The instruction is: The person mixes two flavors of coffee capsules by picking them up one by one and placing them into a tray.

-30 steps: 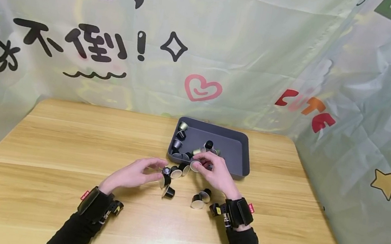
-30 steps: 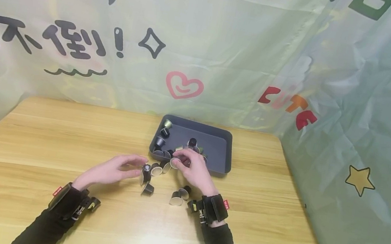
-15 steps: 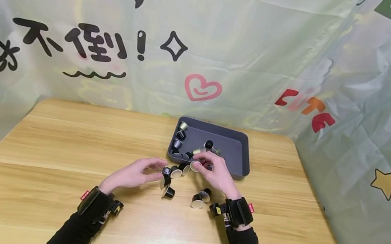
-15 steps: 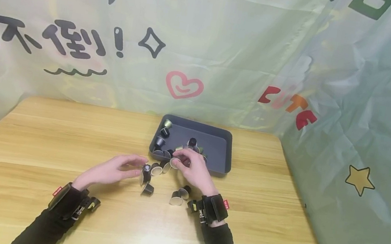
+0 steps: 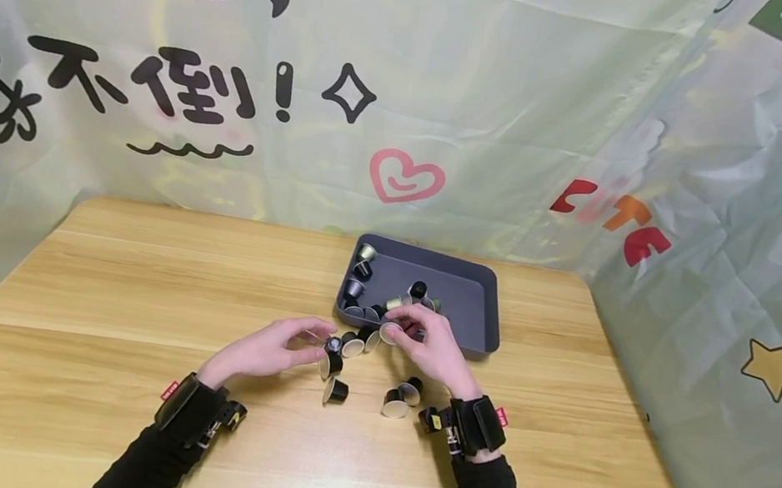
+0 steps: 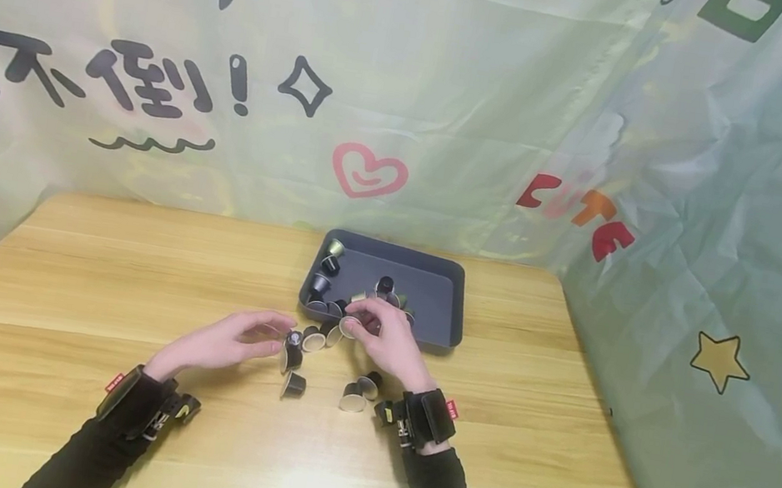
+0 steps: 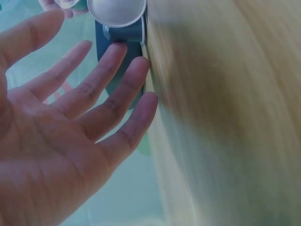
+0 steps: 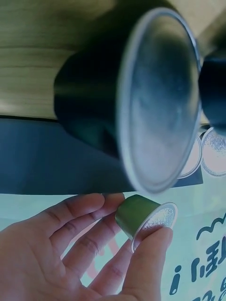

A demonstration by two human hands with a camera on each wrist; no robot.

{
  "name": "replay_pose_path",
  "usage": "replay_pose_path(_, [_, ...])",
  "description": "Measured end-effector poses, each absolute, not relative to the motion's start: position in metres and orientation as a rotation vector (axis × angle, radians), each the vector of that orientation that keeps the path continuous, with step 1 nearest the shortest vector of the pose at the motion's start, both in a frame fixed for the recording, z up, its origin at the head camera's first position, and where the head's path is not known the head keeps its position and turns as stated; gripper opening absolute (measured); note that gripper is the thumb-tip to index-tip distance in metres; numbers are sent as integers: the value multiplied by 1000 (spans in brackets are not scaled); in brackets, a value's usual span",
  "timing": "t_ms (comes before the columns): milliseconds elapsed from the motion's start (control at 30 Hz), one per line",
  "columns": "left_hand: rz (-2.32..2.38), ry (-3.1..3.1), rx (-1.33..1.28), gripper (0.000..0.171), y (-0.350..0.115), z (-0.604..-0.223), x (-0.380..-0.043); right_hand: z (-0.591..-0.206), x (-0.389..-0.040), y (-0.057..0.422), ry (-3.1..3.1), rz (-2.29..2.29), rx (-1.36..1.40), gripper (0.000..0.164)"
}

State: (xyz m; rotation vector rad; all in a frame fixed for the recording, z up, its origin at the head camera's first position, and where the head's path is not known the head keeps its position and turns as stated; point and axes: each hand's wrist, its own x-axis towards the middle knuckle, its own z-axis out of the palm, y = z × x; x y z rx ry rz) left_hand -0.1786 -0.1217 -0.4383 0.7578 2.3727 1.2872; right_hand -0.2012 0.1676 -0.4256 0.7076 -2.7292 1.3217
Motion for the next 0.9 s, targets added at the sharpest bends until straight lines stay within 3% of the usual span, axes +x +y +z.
replay_pose_path(900, [1282,2369,763,48,-123,-439,-179,-430,-201,162,-2739,1227,717,21])
